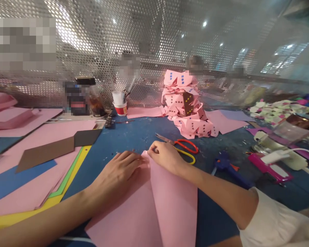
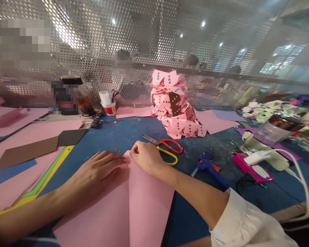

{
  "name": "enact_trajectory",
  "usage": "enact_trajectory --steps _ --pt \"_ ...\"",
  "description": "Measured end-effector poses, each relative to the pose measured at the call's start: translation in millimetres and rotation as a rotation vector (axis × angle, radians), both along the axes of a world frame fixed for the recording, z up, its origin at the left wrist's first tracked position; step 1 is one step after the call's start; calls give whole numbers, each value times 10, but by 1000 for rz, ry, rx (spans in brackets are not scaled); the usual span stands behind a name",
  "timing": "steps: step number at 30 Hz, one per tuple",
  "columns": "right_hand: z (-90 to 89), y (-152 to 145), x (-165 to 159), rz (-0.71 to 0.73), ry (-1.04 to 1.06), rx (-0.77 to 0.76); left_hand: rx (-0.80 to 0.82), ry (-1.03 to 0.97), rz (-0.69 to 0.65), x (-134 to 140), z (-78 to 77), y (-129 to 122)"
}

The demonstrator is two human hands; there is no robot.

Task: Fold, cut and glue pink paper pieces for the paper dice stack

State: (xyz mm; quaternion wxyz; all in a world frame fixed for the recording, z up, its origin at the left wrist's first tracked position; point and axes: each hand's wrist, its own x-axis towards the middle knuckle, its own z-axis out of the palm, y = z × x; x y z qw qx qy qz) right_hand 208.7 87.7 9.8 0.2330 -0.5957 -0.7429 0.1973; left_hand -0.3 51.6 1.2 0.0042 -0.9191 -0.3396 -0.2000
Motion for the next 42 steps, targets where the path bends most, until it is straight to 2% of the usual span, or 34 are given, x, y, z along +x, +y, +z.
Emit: enact_trajectory --steps 10,29,42 --pt "-50 11 -31 -30 -119 76 35 98 8 1 -46 17" --pt "-18 24 -38 -35 3 -21 53 117 -13 -8 -89 46" --pt "-59 40 -32 -33 -3 -5 28 96 3 -18 -105 47"
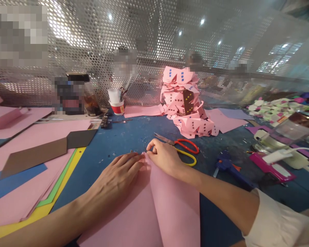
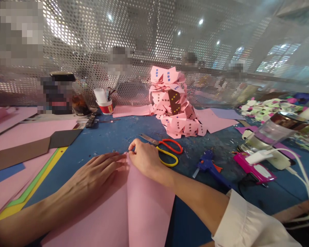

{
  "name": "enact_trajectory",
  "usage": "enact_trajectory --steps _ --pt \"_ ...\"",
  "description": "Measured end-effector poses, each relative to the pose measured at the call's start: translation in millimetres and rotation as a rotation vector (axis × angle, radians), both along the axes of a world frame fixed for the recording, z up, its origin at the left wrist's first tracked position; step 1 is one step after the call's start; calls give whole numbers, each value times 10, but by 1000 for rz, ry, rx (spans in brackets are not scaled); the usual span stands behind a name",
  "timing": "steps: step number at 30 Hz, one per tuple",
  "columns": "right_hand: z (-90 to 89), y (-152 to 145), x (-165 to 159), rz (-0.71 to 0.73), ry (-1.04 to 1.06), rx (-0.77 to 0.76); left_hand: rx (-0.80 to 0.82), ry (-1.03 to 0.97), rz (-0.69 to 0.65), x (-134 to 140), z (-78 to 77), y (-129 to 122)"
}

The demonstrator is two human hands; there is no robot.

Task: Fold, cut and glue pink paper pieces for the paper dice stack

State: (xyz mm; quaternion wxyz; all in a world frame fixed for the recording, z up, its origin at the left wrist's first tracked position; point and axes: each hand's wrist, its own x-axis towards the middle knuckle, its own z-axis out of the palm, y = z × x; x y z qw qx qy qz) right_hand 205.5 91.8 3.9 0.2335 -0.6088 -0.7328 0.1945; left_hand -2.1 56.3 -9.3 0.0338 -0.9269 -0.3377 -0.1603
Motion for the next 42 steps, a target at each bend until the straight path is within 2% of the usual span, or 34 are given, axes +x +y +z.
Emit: enact_trajectory --steps 29,42 --pt "-29 2 -7 -5 1 9 30 28 -17 -18 -3 13" --pt "-54 6 -1 -11 -1 19 50 106 -5 -33 -14 17"
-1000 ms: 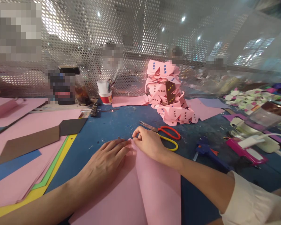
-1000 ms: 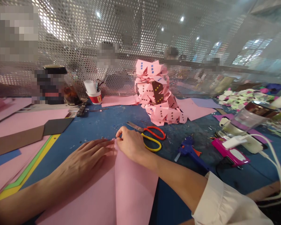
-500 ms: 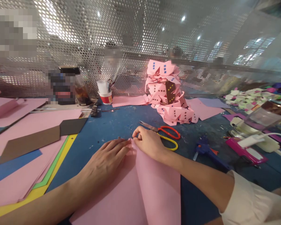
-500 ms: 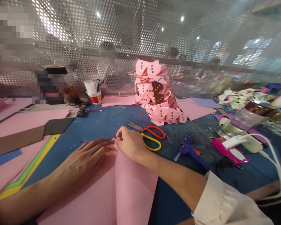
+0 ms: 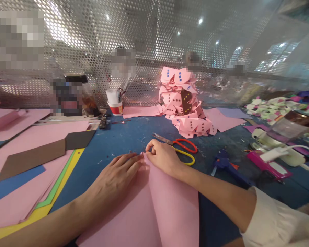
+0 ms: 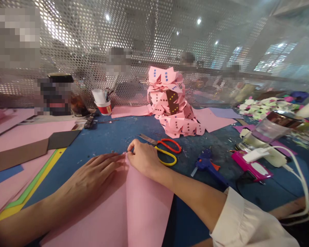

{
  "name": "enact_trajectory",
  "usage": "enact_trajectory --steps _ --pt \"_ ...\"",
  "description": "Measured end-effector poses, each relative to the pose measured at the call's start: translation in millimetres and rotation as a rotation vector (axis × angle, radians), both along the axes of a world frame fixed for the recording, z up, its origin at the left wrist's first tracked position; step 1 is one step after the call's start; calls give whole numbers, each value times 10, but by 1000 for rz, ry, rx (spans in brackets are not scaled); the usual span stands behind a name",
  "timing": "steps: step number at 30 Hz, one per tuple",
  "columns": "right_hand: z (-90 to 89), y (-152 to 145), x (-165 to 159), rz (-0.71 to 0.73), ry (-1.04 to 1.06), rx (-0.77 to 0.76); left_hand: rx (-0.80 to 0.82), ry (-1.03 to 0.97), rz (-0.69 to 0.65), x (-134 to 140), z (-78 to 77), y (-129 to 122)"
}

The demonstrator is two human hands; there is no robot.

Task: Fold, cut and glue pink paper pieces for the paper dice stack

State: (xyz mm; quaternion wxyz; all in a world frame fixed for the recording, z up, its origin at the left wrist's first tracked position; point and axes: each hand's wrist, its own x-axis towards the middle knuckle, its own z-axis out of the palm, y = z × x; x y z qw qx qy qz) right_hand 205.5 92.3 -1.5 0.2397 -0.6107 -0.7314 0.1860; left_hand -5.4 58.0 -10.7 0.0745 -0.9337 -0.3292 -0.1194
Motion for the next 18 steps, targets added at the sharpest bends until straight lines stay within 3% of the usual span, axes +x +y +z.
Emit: enact_trajectory --steps 18 --pt "5 -15 -2 10 -20 1 0 -14 -6 16 -12 4"
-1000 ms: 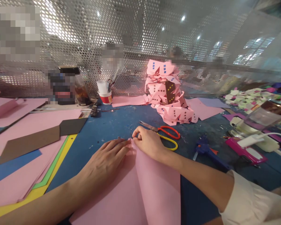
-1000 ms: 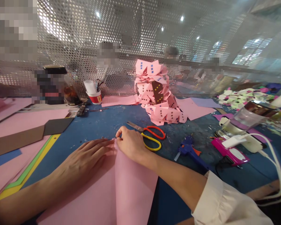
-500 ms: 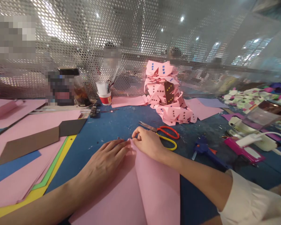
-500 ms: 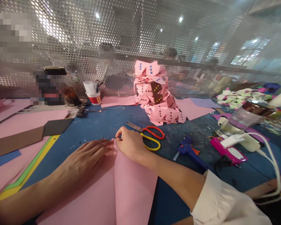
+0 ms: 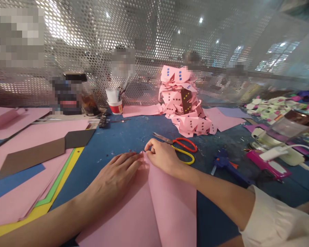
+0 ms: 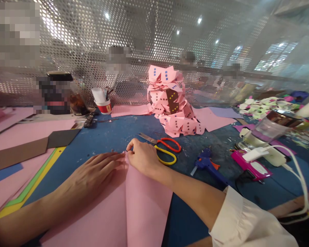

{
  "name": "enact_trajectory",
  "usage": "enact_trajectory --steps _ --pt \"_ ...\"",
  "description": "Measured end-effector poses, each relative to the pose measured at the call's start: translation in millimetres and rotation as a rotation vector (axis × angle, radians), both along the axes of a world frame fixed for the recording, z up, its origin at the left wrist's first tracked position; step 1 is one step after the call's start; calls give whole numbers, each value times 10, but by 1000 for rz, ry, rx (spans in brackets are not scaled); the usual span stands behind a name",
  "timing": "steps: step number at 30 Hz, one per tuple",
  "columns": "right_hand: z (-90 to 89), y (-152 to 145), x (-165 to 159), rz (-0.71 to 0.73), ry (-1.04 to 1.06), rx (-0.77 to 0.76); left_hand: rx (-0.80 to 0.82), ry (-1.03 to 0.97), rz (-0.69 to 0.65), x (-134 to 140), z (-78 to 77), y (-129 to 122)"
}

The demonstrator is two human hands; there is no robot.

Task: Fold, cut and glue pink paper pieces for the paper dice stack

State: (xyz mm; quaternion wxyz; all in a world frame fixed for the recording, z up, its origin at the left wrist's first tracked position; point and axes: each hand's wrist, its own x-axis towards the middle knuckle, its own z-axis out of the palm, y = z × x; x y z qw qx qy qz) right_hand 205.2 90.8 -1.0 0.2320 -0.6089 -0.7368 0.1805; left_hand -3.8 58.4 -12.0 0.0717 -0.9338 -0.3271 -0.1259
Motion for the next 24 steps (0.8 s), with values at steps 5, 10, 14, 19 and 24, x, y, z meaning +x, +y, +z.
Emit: enact_trajectory --steps 5,10,14,19,24 --pt "1 3 -1 -2 -9 1 11 -4 -16 -3 13 -10" --pt "7 -3 -5 -1 -8 -1 12 11 0 0 14 -15" --pt "7 -14 -9 -6 -3 -3 4 3 3 7 21 -16" --pt "7 -14 -5 -8 -7 0 -6 -15 -8 13 39 -16" --pt "-1 -9 -6 0 -27 -7 -23 -11 5 18 43 -18"
